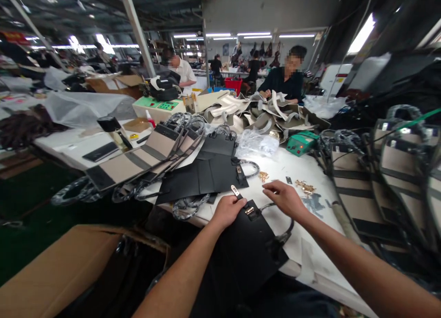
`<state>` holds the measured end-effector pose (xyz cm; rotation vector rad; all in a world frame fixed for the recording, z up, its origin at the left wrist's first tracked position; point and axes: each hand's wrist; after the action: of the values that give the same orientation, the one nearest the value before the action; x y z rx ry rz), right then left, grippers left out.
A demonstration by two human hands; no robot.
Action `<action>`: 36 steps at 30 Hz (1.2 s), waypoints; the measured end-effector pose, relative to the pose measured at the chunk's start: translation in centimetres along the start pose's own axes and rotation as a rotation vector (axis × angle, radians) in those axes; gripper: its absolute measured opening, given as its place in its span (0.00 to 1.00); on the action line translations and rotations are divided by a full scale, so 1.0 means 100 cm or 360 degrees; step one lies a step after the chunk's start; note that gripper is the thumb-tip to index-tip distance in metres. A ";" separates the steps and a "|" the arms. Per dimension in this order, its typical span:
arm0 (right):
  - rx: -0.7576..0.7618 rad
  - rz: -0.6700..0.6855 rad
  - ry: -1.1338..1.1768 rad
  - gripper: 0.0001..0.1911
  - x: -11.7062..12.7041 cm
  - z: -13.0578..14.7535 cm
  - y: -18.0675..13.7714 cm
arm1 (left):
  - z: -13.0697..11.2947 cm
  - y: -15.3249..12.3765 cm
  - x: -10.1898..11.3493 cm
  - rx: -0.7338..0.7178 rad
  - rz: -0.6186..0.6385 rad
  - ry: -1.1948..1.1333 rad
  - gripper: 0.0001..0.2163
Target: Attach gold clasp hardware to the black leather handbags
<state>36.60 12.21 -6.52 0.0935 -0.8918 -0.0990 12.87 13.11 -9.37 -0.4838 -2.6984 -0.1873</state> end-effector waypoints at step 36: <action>-0.0687 0.0501 0.1370 0.21 0.015 0.010 -0.098 | -0.010 -0.016 -0.021 -0.0253 -0.0330 0.0610 0.13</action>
<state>36.25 2.26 -5.94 -0.3859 -0.0057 0.0469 14.43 10.79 -9.42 -0.1860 -2.3605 -0.5012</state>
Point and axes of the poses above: each hand's wrist, its own y-axis towards the middle knuckle, its own x-axis out of the back of the hand, z = x × y, and after that the axes turned 10 degrees about -x, right-handed
